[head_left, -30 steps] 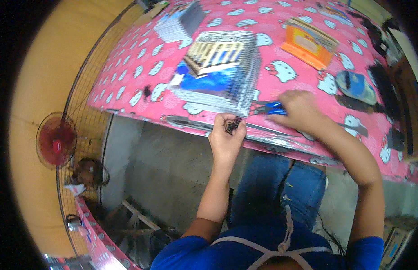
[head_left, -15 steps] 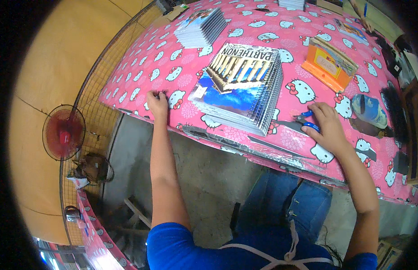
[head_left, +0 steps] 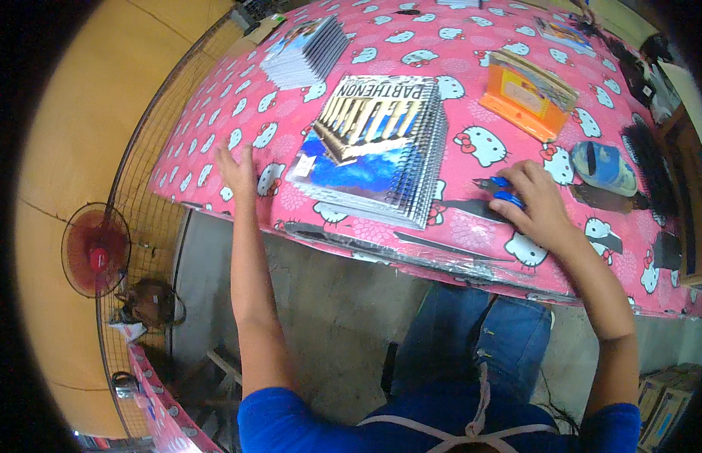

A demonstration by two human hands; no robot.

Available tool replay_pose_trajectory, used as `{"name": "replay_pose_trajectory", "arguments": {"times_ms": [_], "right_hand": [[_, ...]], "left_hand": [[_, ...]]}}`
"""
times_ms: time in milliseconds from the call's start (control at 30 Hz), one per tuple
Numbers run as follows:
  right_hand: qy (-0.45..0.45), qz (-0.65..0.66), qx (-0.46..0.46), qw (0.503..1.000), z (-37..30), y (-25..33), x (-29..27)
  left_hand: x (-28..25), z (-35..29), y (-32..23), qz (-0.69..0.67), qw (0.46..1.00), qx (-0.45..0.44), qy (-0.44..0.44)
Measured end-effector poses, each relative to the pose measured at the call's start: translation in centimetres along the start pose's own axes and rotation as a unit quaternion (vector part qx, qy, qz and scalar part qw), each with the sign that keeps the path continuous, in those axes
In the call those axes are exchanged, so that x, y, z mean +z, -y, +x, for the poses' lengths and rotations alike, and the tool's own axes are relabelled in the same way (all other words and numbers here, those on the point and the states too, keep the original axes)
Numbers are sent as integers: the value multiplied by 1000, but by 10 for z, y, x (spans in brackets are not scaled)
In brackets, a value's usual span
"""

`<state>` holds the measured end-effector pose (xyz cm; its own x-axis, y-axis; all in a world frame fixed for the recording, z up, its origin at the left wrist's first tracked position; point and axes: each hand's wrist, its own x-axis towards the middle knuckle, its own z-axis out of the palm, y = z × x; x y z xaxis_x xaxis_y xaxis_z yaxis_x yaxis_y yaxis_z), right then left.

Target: The person assembles spiral notebooks by threading metal coils through pre-punched holes and using blue-handled pliers to trim the ends of the wire.

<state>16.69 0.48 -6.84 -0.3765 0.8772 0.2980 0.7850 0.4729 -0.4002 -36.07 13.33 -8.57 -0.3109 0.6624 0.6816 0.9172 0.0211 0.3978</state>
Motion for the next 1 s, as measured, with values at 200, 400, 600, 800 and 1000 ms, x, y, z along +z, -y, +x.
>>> {"name": "replay_pose_trajectory", "arguments": {"times_ms": [200, 400, 600, 800, 1000], "right_hand": [[-13, 81, -144, 986, 30, 58, -1], [-80, 84, -209, 971, 31, 58, -3], [-105, 98, -238, 961, 37, 57, 3], [156, 270, -62, 948, 55, 58, -8], [364, 541, 174, 738, 58, 50, -6]], "left_hand": [[-71, -20, -238, -220, 907, 174, 315], [-48, -65, -279, -3, 843, 361, 398], [-45, -62, -275, -82, 842, 307, 436], [-43, -63, -269, -108, 842, 305, 431], [-47, -65, -273, -68, 840, 377, 384]]}}
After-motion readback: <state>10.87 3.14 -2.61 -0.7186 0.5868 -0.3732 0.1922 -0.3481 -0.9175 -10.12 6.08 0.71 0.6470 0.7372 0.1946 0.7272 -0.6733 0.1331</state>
